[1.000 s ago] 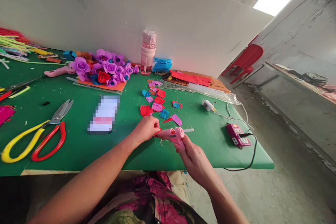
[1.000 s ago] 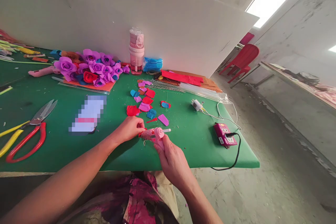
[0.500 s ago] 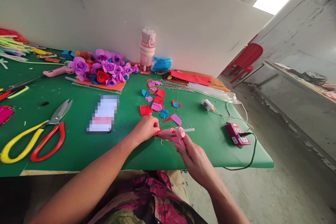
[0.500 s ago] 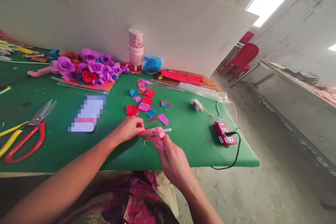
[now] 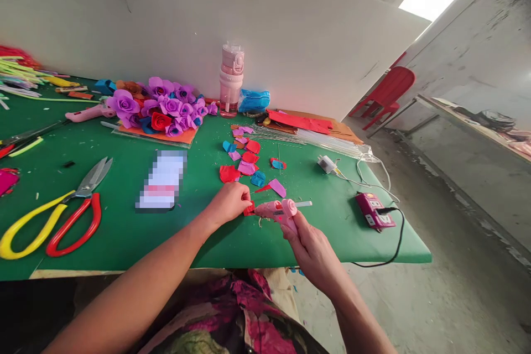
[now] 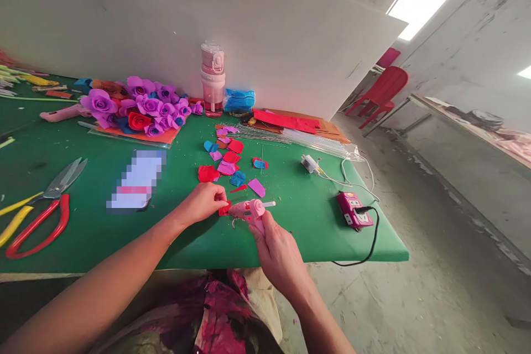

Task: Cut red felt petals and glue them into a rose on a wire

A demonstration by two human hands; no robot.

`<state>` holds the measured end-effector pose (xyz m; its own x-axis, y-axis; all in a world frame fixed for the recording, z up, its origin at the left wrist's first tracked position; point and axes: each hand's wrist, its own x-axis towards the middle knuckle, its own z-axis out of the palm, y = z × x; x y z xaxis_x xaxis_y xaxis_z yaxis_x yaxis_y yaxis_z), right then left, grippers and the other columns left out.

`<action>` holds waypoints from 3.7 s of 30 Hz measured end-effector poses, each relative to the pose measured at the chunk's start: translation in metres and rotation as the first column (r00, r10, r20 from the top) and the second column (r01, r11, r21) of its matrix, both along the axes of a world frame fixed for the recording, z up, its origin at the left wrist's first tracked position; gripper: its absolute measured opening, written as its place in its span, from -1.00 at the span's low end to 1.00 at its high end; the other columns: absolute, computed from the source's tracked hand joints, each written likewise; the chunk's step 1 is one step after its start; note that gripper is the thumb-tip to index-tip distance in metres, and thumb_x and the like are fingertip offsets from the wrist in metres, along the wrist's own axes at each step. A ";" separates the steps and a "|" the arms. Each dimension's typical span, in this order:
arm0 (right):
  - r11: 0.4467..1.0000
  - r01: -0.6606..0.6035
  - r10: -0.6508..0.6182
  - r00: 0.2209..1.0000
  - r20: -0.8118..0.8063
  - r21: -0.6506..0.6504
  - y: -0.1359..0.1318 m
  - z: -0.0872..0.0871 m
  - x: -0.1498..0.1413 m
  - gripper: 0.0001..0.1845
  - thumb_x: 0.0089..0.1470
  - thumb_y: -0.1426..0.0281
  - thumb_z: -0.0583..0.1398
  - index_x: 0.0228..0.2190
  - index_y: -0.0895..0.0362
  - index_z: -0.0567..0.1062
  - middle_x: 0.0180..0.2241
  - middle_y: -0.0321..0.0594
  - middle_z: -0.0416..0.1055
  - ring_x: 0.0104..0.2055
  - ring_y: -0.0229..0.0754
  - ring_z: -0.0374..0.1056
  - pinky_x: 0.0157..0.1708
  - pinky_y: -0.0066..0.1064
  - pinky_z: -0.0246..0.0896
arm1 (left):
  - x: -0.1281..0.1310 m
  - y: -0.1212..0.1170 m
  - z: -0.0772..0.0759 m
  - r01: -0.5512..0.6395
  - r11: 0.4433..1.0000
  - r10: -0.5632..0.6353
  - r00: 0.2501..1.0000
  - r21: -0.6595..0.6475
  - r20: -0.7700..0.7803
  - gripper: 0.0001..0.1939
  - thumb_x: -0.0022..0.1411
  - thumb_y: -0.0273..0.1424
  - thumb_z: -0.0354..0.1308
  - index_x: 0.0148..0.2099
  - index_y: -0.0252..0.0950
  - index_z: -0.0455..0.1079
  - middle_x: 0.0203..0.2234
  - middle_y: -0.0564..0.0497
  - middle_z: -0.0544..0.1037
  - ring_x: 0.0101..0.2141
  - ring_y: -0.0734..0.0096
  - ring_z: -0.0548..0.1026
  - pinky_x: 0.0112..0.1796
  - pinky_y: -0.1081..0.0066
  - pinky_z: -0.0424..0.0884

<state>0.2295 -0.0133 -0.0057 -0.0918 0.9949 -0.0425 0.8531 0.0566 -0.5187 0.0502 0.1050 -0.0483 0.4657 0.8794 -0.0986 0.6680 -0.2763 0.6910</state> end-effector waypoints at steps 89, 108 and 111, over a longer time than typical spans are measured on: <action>0.993 -0.050 0.040 0.995 0.091 0.106 -0.005 0.012 0.004 -0.77 0.22 0.36 -0.09 -0.14 0.10 0.27 -0.47 -0.24 0.43 -0.46 -0.16 0.37 -0.51 -0.45 0.12 | 0.001 0.001 0.002 0.008 1.000 -0.008 1.000 0.003 -0.028 -0.88 -0.03 -0.50 0.10 -0.54 -0.32 0.44 -0.62 0.03 0.51 -0.54 0.43 0.41 -0.49 0.47 0.20; 0.995 -0.014 0.012 1.000 0.027 0.097 -0.006 0.010 0.005 -0.74 0.22 0.33 -0.10 -0.12 0.11 0.27 -0.52 -0.26 0.38 -0.50 -0.15 0.35 -0.53 -0.43 0.11 | 0.001 0.002 -0.001 0.014 1.000 -0.014 1.000 0.008 -0.019 -0.88 -0.02 -0.49 0.10 -0.55 -0.32 0.43 -0.64 0.04 0.49 -0.54 0.44 0.41 -0.52 0.50 0.17; 0.995 -0.045 0.043 0.999 0.025 0.093 -0.005 0.006 0.001 -0.76 0.21 0.33 -0.09 -0.17 0.12 0.28 -0.52 -0.26 0.37 -0.52 -0.16 0.33 -0.55 -0.44 0.07 | 0.001 0.002 -0.001 0.012 1.000 -0.012 1.000 0.004 -0.026 -0.88 -0.03 -0.49 0.10 -0.55 -0.32 0.43 -0.64 0.05 0.49 -0.55 0.45 0.41 -0.52 0.50 0.17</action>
<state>0.2302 -0.0185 0.0006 -0.1354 0.9897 0.0475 0.8602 0.1412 -0.4899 0.0510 0.1069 -0.0493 0.4736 0.8742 -0.1070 0.6821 -0.2872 0.6726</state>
